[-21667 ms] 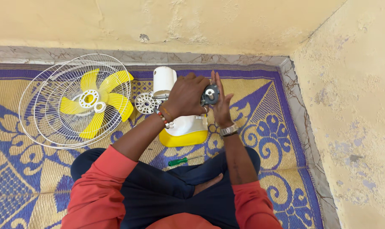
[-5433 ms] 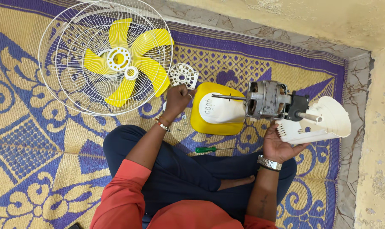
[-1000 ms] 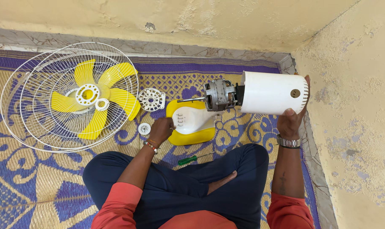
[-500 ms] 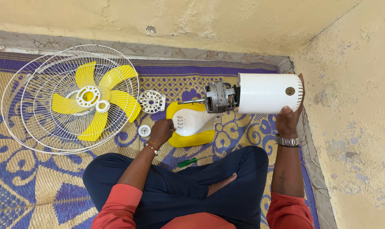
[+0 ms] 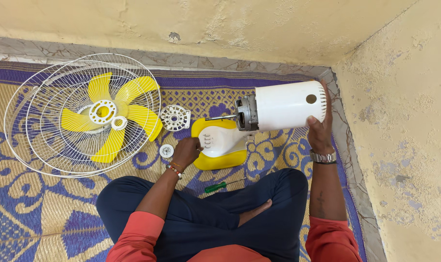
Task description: The person assembles an electric fan by hand, attaching the motor housing to the stand, then fitting the rear plastic cover onto the motor shaft. The person works on a patterned mat with the fan blade and cage already assembled nearby.
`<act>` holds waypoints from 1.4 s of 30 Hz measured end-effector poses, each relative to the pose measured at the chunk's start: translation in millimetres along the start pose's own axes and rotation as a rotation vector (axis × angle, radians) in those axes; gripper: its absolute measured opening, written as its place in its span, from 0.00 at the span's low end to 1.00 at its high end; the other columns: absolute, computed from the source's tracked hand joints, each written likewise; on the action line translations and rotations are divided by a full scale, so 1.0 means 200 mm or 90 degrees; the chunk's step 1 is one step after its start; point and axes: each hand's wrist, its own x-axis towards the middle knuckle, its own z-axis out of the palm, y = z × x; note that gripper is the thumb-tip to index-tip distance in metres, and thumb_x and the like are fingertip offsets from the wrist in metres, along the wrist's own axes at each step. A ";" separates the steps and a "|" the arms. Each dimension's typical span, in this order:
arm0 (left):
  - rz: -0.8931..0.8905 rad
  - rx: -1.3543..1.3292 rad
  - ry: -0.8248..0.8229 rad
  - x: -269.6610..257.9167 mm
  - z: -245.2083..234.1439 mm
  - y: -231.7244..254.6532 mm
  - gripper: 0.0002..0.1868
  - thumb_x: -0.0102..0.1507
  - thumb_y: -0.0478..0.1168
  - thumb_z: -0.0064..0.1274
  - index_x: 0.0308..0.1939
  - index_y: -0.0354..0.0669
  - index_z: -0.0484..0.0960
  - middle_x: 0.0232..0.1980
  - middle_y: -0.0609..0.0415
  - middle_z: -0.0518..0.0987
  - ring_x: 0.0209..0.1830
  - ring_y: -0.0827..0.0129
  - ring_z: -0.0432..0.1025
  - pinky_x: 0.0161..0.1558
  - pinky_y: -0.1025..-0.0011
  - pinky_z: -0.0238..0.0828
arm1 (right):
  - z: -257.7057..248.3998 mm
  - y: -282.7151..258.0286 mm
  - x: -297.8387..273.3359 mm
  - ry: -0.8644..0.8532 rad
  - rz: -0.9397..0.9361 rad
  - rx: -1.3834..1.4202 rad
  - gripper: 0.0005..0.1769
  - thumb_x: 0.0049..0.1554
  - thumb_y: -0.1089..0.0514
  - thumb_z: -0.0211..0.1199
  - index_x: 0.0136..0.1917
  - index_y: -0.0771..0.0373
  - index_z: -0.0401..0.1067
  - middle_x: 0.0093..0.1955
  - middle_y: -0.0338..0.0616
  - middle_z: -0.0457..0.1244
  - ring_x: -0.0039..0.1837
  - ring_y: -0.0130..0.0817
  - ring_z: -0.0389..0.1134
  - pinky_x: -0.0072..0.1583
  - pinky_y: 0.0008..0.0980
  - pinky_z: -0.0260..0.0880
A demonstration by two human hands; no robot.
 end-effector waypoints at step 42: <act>0.289 -0.013 0.060 0.20 -0.66 1.02 0.69 0.39 0.56 0.80 0.74 0.31 0.56 0.70 0.32 0.69 0.67 0.41 0.68 0.64 0.54 0.68 | 0.11 0.08 0.02 -0.045 -0.059 0.070 0.63 0.54 0.25 0.67 0.85 0.64 0.45 0.84 0.57 0.50 0.83 0.46 0.53 0.80 0.46 0.56</act>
